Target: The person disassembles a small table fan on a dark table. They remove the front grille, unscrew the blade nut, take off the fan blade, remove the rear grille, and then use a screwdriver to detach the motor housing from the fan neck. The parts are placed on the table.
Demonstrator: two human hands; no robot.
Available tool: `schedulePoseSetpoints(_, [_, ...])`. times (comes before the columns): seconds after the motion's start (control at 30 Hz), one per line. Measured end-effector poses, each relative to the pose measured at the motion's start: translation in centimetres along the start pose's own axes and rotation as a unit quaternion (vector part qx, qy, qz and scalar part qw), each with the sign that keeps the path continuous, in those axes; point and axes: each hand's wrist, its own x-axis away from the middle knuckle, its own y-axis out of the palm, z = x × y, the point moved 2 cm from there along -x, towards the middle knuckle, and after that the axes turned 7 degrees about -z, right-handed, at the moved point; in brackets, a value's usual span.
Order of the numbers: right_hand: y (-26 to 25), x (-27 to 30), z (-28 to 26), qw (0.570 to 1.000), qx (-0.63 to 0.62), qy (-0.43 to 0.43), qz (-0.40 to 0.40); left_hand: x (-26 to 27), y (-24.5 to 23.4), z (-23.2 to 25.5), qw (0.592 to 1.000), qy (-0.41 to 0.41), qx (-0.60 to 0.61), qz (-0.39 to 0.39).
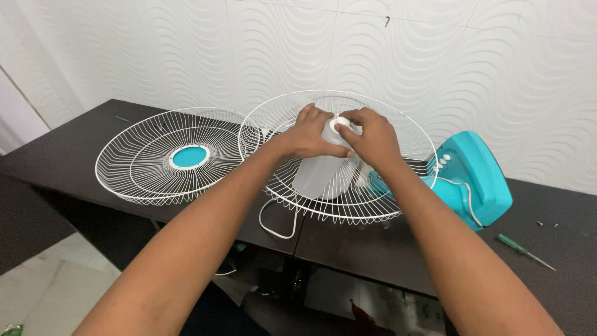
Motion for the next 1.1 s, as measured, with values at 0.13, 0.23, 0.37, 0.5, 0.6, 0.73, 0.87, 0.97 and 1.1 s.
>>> schedulePoseSetpoints(0.13, [-0.2, -0.5, 0.1, 1.000, 0.007, 0.000, 0.001, -0.3, -0.2, 0.0, 1.000, -0.004, -0.013, -0.008])
schedulePoseSetpoints(0.23, [-0.5, -0.7, 0.1, 1.000, 0.014, 0.002, -0.006, -0.5, -0.3, -0.2, 1.000, -0.009, -0.005, -0.011])
schedulePoseSetpoints(0.37, [-0.7, -1.1, -0.1, 0.999, 0.030, 0.032, -0.024, -0.6, -0.3, -0.6, 1.000, 0.004, 0.004, -0.016])
schedulePoseSetpoints(0.5, [-0.8, -1.7, -0.1, 0.997, 0.047, 0.043, -0.032, -1.0, -0.4, -0.8, 1.000, 0.016, -0.009, -0.021])
schedulePoseSetpoints(0.6, [-0.5, -1.8, 0.0, 0.998, 0.044, 0.037, -0.032, -1.0, -0.4, -1.1, 1.000, 0.010, -0.007, -0.028])
schedulePoseSetpoints(0.73, [-0.3, -1.9, 0.1, 0.997, 0.053, 0.039, -0.033, -1.0, -0.6, -1.0, 0.999, 0.014, -0.001, -0.030])
schedulePoseSetpoints(0.87, [-0.2, -1.9, -0.2, 0.997, 0.049, 0.045, -0.042, -0.9, -0.6, -0.9, 0.999, -0.009, 0.012, -0.041])
schedulePoseSetpoints(0.97, [-0.3, -1.8, -0.4, 0.996, 0.054, 0.056, -0.047, -0.7, -0.6, -0.8, 0.999, 0.000, 0.012, -0.038])
schedulePoseSetpoints(1.1, [-0.3, -1.6, -0.5, 0.996, 0.041, 0.056, -0.051, -0.6, -0.6, -0.9, 0.999, 0.003, 0.015, -0.038])
